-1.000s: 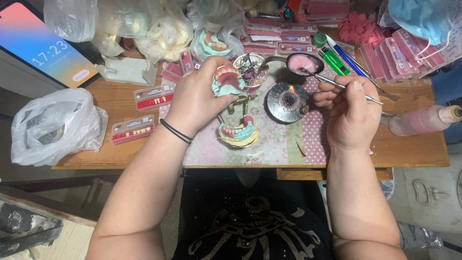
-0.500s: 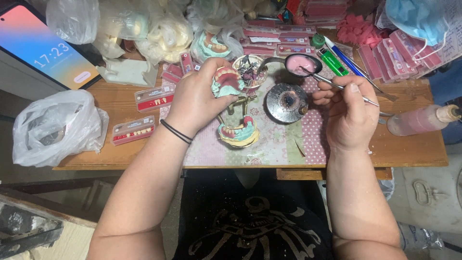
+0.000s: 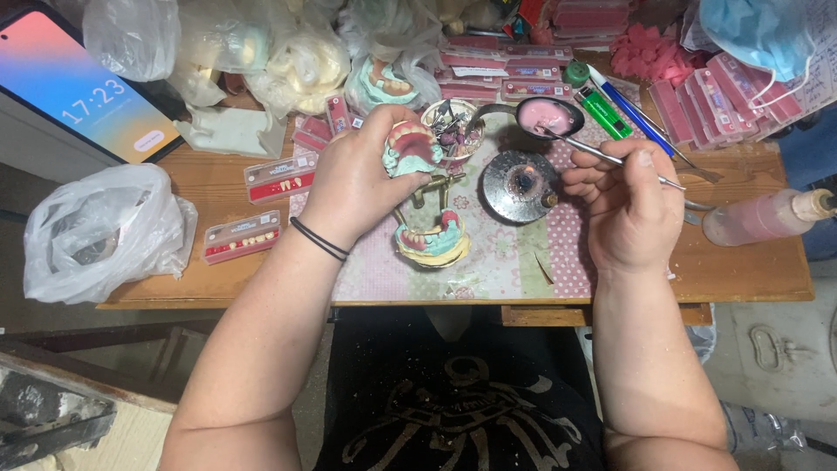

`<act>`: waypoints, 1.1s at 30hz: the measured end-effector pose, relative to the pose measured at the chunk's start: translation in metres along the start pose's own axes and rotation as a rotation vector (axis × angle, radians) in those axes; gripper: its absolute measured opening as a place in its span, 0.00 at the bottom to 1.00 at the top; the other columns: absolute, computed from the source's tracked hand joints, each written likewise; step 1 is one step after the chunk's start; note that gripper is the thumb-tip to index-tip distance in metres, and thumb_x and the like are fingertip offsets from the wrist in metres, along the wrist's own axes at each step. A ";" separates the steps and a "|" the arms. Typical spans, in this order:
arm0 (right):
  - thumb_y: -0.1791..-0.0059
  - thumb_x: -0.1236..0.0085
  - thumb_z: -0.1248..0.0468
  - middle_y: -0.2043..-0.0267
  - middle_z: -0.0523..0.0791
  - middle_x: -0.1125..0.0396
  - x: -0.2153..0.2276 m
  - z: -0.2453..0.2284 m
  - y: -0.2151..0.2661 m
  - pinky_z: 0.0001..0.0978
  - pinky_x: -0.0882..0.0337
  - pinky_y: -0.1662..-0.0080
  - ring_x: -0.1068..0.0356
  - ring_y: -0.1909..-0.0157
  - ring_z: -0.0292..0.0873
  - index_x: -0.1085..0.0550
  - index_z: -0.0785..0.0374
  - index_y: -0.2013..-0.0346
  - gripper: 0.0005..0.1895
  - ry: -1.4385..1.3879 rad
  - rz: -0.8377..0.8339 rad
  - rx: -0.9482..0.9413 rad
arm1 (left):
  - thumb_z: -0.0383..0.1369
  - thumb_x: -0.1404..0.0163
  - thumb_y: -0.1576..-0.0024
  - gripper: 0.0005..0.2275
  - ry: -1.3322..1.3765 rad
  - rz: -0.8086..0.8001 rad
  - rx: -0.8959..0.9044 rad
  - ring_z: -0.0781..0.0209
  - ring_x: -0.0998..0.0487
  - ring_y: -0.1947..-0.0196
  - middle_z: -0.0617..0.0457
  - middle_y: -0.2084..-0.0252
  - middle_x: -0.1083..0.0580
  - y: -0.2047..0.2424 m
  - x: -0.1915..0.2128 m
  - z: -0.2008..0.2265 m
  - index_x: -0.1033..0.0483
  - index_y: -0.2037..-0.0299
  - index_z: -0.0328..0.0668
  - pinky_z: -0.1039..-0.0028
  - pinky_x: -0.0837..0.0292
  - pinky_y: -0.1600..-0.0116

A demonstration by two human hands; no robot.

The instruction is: The person works on a dental mold, using a small brush to apply pink material to the gum area. They then use a rotary tool to grind and shape a small pink object held in their hand, repeating the grinding process after switching tools.

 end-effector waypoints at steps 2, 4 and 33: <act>0.46 0.43 0.53 0.61 0.57 0.25 0.005 0.004 -0.001 0.34 0.19 0.63 0.22 0.65 0.50 0.26 0.63 0.56 0.16 -0.007 0.022 -0.018 | 0.40 0.32 0.50 0.28 0.003 -0.002 0.002 0.43 0.20 0.60 0.53 0.59 0.19 0.000 0.000 0.000 0.34 0.41 0.54 0.58 0.28 0.56; 0.45 0.45 0.53 0.61 0.57 0.25 0.008 0.006 -0.001 0.35 0.18 0.63 0.22 0.65 0.51 0.26 0.63 0.56 0.16 -0.014 0.044 -0.036 | 0.40 0.32 0.50 0.29 0.005 -0.003 0.004 0.44 0.20 0.61 0.53 0.60 0.19 0.000 0.000 0.000 0.34 0.41 0.54 0.58 0.28 0.57; 0.43 0.54 0.58 0.67 0.62 0.26 0.036 0.036 0.019 0.39 0.22 0.69 0.26 0.74 0.53 0.26 0.65 0.62 0.14 -0.152 0.168 -0.274 | 0.36 0.32 0.47 0.26 0.285 0.126 -0.150 0.54 0.16 0.52 0.50 0.48 0.21 0.008 0.017 0.012 0.34 0.44 0.46 0.63 0.21 0.43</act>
Point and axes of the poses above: each hand's wrist, its own y-axis away from the middle knuckle, its own x-axis out of the back of the hand, z = x × y, the point moved 9 cm from there along -y, towards the middle knuckle
